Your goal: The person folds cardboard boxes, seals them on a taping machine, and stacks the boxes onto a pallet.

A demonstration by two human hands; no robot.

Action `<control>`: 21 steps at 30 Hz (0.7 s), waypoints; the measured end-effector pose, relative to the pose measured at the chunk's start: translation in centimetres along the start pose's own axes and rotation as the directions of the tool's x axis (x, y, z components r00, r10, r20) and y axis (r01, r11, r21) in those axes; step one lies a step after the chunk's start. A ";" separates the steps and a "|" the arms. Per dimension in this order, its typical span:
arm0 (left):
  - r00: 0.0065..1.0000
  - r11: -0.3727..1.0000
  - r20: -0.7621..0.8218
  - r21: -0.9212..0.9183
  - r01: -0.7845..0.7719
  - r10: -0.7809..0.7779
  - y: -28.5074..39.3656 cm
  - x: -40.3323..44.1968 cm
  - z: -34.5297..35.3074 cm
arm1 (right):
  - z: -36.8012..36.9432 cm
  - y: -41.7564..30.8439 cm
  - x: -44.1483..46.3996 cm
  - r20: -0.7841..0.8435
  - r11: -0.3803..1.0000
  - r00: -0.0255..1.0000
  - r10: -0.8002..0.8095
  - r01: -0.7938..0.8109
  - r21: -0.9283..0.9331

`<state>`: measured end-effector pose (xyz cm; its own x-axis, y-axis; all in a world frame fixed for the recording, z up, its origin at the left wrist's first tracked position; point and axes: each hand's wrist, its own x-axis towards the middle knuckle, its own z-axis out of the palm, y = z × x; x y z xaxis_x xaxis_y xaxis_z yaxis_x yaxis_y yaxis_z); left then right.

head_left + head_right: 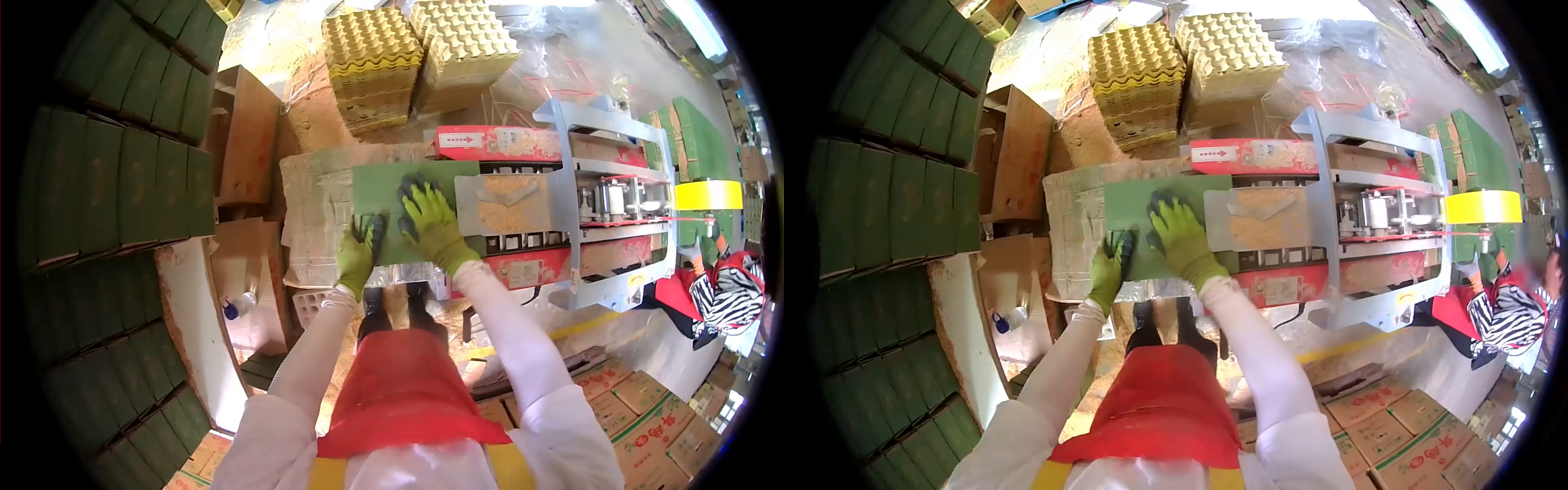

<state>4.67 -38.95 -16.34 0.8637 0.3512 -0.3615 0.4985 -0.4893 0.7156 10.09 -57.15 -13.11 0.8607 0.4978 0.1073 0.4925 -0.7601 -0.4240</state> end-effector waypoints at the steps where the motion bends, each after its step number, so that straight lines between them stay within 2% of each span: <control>1: 0.998 0.997 0.000 0.035 0.069 -0.069 1.6 -0.6 0.6 | -0.9 -1.1 -0.9 -0.074 0.996 0.997 -0.038 0.031 -0.087; 2: 0.997 0.991 -0.073 -0.133 -0.024 0.014 -1.8 0.2 4.4 | -1.5 -3.1 -2.5 -0.143 0.999 0.989 -0.035 0.035 0.000; 3: 1.000 0.997 -0.018 -0.071 0.009 -0.010 -0.2 -0.4 4.6 | -2.2 -5.4 -4.1 -0.208 0.995 0.978 -0.025 0.044 0.087; 5: 0.995 0.994 0.020 0.026 -0.103 0.103 0.2 0.2 5.8 | -6.2 -10.9 -5.6 -0.291 0.960 0.956 -0.036 0.115 0.256; 7: 0.961 0.995 0.276 -0.094 0.023 0.004 -0.2 2.1 5.9 | -6.5 -14.7 -7.7 -0.202 0.889 0.972 0.122 -0.017 0.457; 8: 0.920 0.927 0.393 -0.340 0.161 -0.015 -0.3 2.0 4.8 | -6.9 -16.2 -8.5 -0.153 0.835 0.969 0.194 -0.081 0.544; 9: 0.864 0.784 0.503 -0.522 0.335 -0.034 -0.7 2.0 3.9 | -7.5 -17.2 -9.1 -0.144 0.826 0.973 0.178 -0.068 0.560; 11: 0.926 0.815 0.371 -0.514 0.268 -0.070 -2.9 2.1 0.7 | -8.8 -18.8 -10.0 -0.136 0.801 0.980 0.147 -0.037 0.598; 13: 0.929 0.732 0.299 -0.579 0.359 -0.219 -3.5 -0.7 -5.3 | -8.6 -19.2 -10.9 -0.074 0.814 0.996 0.056 -0.002 0.581; 15: 0.925 0.675 0.305 -0.635 0.374 -0.226 -7.6 -2.9 -9.6 | -7.3 -19.1 -11.3 -0.074 0.810 0.997 -0.035 0.072 0.581; 17: 0.911 0.739 0.260 -0.533 0.413 -0.321 -10.1 -5.5 -12.8 | -6.8 -19.5 -11.3 -0.110 0.799 0.994 -0.003 0.069 0.597; 19: 0.930 0.778 0.287 -0.519 0.354 -0.232 -11.0 -8.5 -15.2 | -7.7 -19.5 -10.6 -0.130 0.773 0.991 0.017 0.070 0.631; 21: 0.908 0.742 0.336 -0.536 0.404 -0.251 -10.8 -10.7 -16.0 | -7.9 -19.1 -10.4 -0.133 0.785 0.990 0.039 0.052 0.617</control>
<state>-11.11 -24.66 -10.60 0.6836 0.1738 -0.7088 0.6785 0.2064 0.7050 -7.30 -51.10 0.95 0.8889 0.4075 0.2093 0.3513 -0.3133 -0.8823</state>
